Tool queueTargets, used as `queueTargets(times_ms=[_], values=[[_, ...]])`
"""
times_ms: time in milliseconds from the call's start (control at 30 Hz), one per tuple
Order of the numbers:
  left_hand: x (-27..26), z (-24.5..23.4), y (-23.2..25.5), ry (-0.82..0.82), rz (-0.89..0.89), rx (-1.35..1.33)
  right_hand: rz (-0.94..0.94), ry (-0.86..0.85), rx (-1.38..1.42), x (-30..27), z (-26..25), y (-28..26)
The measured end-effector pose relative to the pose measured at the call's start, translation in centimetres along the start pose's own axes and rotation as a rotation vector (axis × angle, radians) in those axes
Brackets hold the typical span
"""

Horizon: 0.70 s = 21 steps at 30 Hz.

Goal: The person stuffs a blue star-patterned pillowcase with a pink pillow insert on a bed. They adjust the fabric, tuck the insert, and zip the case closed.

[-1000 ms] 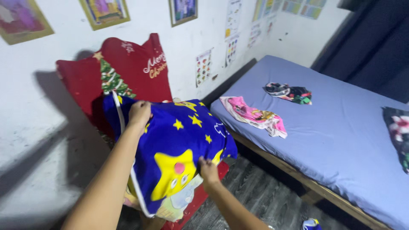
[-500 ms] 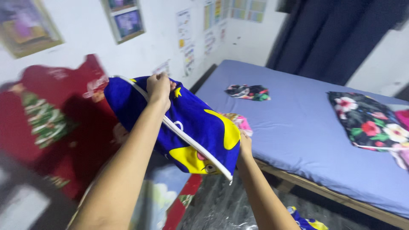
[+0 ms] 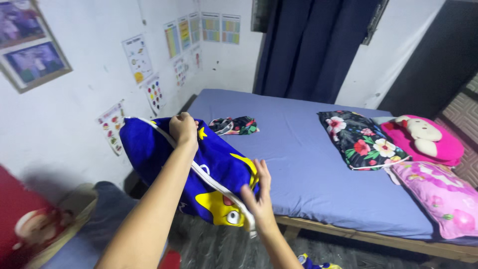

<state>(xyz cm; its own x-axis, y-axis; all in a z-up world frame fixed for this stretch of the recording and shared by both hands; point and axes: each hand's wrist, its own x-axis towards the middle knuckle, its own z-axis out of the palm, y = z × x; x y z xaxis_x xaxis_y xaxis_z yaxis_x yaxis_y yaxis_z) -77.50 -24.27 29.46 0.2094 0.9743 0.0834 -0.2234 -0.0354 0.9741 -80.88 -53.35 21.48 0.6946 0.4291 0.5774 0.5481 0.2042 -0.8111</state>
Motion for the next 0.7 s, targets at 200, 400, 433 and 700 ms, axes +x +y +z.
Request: queueTargets(times_ms=[200, 400, 433, 700], values=[[0.3, 6.4, -2.5, -0.024, -0.047, -0.01, -0.215, -0.032, -0.134, 3.0, -4.6, 0.7], [0.7, 13.9, -6.5, -0.159, -0.105, 0.002, -0.114, 0.18, -0.427, 7.7, -8.7, 8.6], [0.7, 15.1, -7.1, -0.169, -0.118, 0.053, -0.109, 0.258, -0.418, 8.6, -9.8, 10.2], [3.1, 25.9, -12.6, -0.343, -0.117, 0.129, 0.378, 0.579, 0.004, 20.3, -16.9, 19.6]])
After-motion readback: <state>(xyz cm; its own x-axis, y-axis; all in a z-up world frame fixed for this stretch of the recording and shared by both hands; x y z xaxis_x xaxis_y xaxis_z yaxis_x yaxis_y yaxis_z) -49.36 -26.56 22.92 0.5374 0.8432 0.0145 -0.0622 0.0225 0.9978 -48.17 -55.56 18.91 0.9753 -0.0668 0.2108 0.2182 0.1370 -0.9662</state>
